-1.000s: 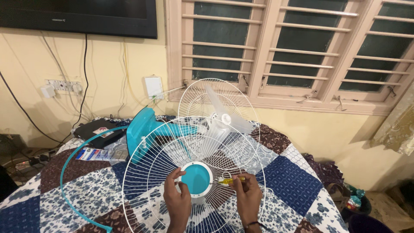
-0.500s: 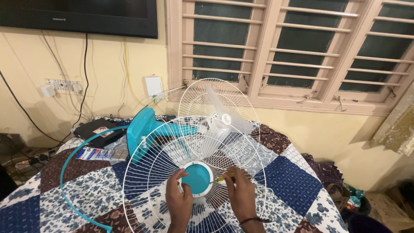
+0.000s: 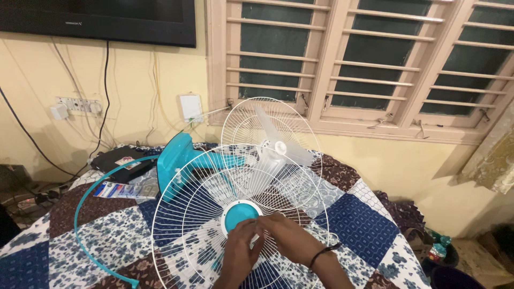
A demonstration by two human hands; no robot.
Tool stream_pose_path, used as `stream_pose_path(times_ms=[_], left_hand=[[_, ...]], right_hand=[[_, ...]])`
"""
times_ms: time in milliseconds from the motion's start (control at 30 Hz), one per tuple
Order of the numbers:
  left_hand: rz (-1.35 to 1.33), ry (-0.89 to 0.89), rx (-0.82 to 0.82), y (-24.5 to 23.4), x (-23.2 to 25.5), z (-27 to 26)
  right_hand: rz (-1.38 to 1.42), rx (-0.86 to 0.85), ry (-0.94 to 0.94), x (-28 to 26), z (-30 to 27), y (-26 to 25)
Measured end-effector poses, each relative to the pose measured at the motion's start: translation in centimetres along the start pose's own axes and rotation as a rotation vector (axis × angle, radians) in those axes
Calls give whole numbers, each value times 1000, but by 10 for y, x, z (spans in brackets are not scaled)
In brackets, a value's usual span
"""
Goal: The person assembles a table fan by attaching the front grill to the fan head. They use a yellow screwdriver to tighten the central nut securing the grill in place.
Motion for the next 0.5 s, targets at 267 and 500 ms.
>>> stream_pose_path(times_ms=[267,500], left_hand=[[107,-118,-18,3,-7,2],[128,-205,5,0,-12,1]], right_hand=[[253,33,72,-3,-12,-1],[482,605,296,45,-45,4]])
Point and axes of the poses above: each hand's wrist, its own z-axis towards the middle knuckle, its own y-axis out of the palm, x = y × z, the point moved 4 cm from there along z, towards the middle knuckle, and after that the axes turned 7 degrees about z, right-handed, at the moved point
